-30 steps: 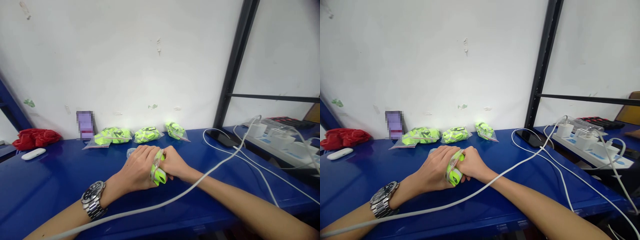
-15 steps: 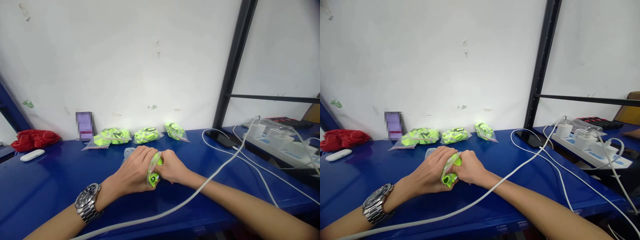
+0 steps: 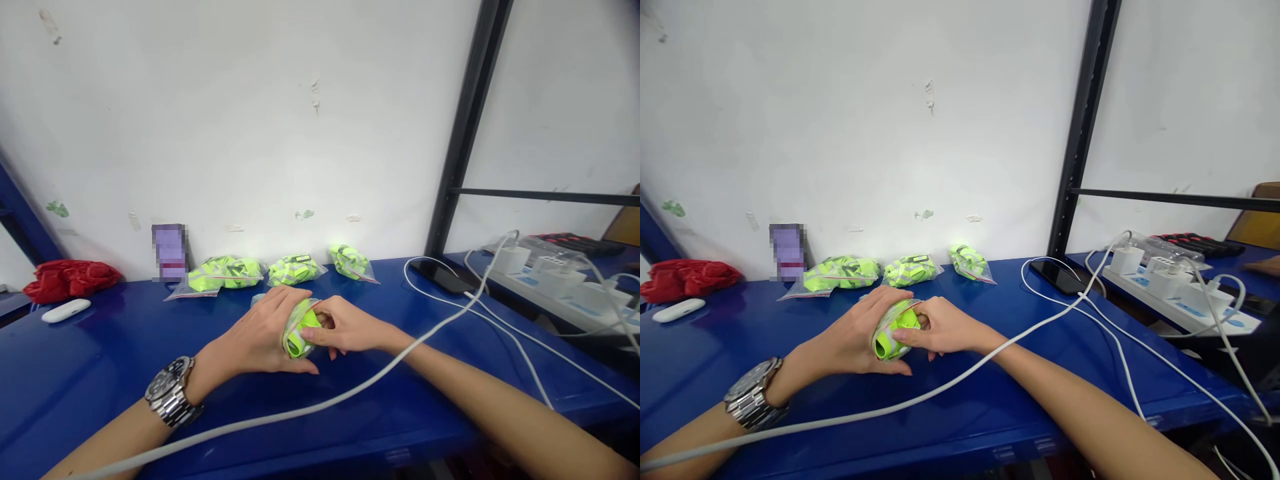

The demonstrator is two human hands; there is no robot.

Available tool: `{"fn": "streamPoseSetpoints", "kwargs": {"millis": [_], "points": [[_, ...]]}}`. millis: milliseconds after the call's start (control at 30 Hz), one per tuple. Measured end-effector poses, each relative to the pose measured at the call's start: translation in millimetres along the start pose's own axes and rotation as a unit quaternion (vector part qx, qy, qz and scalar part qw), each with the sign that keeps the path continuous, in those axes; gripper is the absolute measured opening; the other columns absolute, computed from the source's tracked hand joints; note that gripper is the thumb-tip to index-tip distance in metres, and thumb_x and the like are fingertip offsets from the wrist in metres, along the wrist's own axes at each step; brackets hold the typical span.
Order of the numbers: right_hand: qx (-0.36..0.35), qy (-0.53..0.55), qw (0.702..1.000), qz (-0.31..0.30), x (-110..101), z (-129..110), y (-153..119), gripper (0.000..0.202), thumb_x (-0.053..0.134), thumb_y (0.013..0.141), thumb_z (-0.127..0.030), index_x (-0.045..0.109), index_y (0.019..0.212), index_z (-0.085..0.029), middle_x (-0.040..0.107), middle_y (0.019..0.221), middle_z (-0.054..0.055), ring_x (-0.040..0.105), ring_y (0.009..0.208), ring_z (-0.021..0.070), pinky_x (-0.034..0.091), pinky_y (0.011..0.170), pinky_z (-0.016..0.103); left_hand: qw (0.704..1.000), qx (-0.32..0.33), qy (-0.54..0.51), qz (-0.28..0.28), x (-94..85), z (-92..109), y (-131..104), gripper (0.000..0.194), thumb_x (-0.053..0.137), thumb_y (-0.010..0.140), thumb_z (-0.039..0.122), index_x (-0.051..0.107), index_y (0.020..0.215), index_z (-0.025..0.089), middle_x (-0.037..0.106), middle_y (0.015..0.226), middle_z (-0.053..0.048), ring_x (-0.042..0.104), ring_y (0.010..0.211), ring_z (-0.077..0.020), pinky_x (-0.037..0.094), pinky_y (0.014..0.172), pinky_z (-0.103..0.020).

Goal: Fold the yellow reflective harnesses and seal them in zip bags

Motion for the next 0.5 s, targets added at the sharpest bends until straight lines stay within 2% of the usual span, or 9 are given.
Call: {"fn": "streamPoseSetpoints", "kwargs": {"millis": [67,133,233,333,400,500], "points": [[0.003,0.072,0.996,-0.053,-0.4,3.3,-3.2,0.034,0.061,0.082,-0.048,0.055,0.088,-0.015,0.054,0.059,-0.004,0.056,0.043,0.0101,0.038,0.037,0.017,0.999,-0.023,-0.002,-0.045,0.7,-11.1,-4.6,0.109,0.079,0.055,0.063,0.027,0.138,0.014,0.050,0.129,-0.021,0.052,0.118,-0.0340,0.049,0.093,-0.046],[0.009,0.080,0.995,-0.052,-2.1,6.8,-4.2,0.029,0.063,0.081,-0.044,0.053,0.080,-0.016,0.050,0.053,-0.006,0.056,0.039,0.0103,0.035,0.034,0.016,0.997,-0.037,0.016,-0.064,0.3,-16.7,-7.8,0.110,0.082,0.055,0.053,0.025,0.140,0.012,0.047,0.133,-0.022,0.051,0.119,-0.0352,0.048,0.093,-0.047],[0.025,0.018,1.000,-0.005,-2.3,10.2,-1.8,0.029,0.060,0.083,-0.038,0.049,0.066,-0.017,0.045,0.045,-0.008,0.052,0.034,0.0089,0.030,0.034,0.016,0.996,-0.031,0.047,-0.065,1.3,-14.4,-7.0,0.081,0.077,0.063,0.036,0.038,0.129,0.010,0.056,0.121,-0.019,0.057,0.108,-0.0334,0.050,0.087,-0.046],[0.049,-0.110,0.991,0.065,-2.4,10.3,0.6,0.035,0.059,0.083,-0.032,0.048,0.053,-0.016,0.046,0.040,-0.005,0.048,0.035,0.0074,0.028,0.039,0.018,0.997,0.002,0.062,-0.053,5.7,-2.0,-1.0,0.051,0.065,0.071,0.031,0.049,0.114,0.010,0.063,0.104,-0.015,0.060,0.095,-0.0296,0.050,0.079,-0.043],[0.067,-0.217,0.966,0.123,-4.0,7.5,-0.3,0.034,0.061,0.078,-0.029,0.052,0.049,-0.015,0.056,0.045,0.001,0.051,0.044,0.0093,0.027,0.043,0.020,0.997,0.032,0.068,-0.032,8.1,8.9,3.0,0.039,0.059,0.074,0.030,0.052,0.108,0.010,0.064,0.098,-0.013,0.060,0.090,-0.0280,0.049,0.077,-0.043],[0.124,-0.356,0.906,0.192,-7.0,2.8,-5.4,0.024,0.060,0.075,-0.030,0.064,0.056,-0.015,0.070,0.066,0.010,0.060,0.057,0.0158,0.025,0.046,0.024,0.996,0.050,0.079,0.006,9.5,21.7,5.9,0.037,0.057,0.076,0.028,0.053,0.107,0.009,0.065,0.097,-0.013,0.060,0.088,-0.0272,0.048,0.076,-0.043]]}}
Point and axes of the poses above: each hand's wrist, its own y-axis towards the middle knuckle, its own x-axis out of the palm, z = x × y, the point moved 6 cm from there along y, towards the middle knuckle
